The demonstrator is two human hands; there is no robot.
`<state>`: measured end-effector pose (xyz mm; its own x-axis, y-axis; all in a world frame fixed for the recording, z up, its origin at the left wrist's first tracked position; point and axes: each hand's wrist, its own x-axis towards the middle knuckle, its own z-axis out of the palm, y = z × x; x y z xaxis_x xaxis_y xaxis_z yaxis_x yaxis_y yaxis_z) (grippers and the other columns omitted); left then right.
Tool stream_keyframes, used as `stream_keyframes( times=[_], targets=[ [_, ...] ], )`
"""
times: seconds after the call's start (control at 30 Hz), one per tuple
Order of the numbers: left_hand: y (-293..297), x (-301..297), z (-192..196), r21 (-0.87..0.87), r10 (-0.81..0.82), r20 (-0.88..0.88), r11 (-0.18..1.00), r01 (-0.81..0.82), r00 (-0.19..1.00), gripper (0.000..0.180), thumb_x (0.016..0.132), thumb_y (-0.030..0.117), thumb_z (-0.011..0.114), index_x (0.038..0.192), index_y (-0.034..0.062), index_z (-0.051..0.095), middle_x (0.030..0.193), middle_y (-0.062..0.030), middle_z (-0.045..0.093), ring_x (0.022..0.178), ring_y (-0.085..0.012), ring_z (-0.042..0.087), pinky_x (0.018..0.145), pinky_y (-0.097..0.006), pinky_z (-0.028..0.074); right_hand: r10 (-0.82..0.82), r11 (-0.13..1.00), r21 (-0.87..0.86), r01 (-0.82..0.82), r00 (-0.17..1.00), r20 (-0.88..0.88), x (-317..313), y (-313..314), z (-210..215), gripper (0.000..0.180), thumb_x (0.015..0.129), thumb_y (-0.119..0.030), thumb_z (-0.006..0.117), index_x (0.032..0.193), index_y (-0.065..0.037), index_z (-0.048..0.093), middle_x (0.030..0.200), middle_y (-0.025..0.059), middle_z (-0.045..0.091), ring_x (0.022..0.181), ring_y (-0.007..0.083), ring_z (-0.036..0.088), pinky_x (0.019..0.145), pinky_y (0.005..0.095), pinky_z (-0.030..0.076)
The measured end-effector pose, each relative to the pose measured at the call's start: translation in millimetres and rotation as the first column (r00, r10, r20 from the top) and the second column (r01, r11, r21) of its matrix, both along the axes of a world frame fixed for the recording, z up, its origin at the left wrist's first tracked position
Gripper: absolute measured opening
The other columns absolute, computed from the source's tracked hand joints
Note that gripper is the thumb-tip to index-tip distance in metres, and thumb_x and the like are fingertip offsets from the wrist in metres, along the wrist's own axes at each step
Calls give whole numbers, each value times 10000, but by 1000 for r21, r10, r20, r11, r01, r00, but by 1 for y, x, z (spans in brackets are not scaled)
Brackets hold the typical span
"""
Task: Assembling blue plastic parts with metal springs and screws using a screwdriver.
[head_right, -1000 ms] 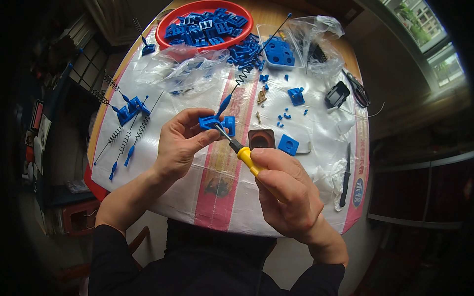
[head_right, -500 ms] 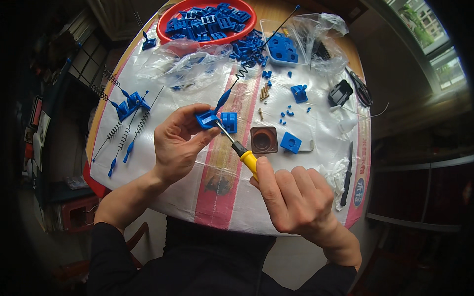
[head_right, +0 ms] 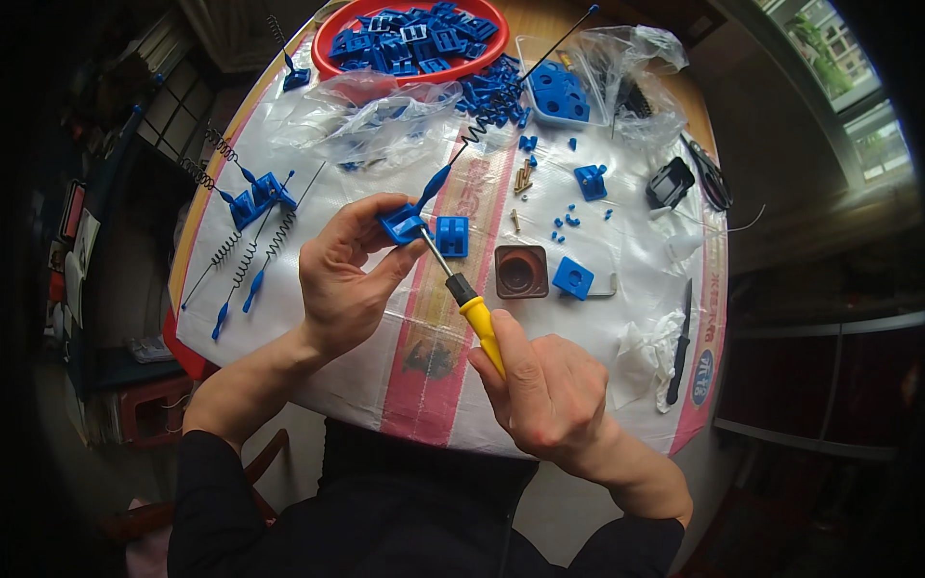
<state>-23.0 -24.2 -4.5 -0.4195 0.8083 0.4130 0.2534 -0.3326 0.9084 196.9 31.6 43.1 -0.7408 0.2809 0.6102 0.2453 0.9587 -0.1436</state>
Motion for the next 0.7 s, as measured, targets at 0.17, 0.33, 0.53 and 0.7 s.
stream_keyframes(
  times=[0.17, 0.33, 0.53, 0.7],
  targets=[
    [3, 1, -3, 83, 48, 4, 995, -48, 999, 404, 854, -52, 756, 1229, -42, 606, 1045, -113, 731, 990, -156, 718, 903, -280, 573, -38, 971, -238, 7, 991, -126, -4, -5, -4, 359, 890, -96, 758, 1173, 79, 624, 777, 135, 663, 553, 244, 621, 495, 334, 483],
    [0, -2, -3, 82, 10, -52, 997, -6, 999, 443, 875, -73, 725, 1285, -43, 559, 1190, -137, 678, 1079, -178, 685, 981, -313, 555, -141, 886, -458, 71, 983, -119, -3, -15, -2, 276, 945, -103, 705, 1154, 64, 639, 781, 143, 676, 584, 204, 646, 535, 286, 497],
    [2, -2, -3, 163, 57, -88, 986, -42, 994, 440, 847, -83, 743, 1256, -41, 585, 1196, -151, 677, 1065, -184, 696, 957, -310, 569, -301, 463, -886, 18, 944, -138, -2, -25, -4, 292, 1031, -188, 599, 1123, 86, 640, 691, -23, 581, 567, 57, 506, 522, 220, 383],
    [3, 2, 0, 232, 96, -119, 970, -66, 988, 419, 817, -71, 773, 1210, -43, 633, 1113, -146, 717, 995, -185, 726, 906, -300, 590, -187, 667, -734, 131, 982, 5, 6, -16, 0, 212, 999, -157, 646, 1081, 38, 655, 627, 48, 582, 506, 101, 540, 492, 274, 416]
  ],
)
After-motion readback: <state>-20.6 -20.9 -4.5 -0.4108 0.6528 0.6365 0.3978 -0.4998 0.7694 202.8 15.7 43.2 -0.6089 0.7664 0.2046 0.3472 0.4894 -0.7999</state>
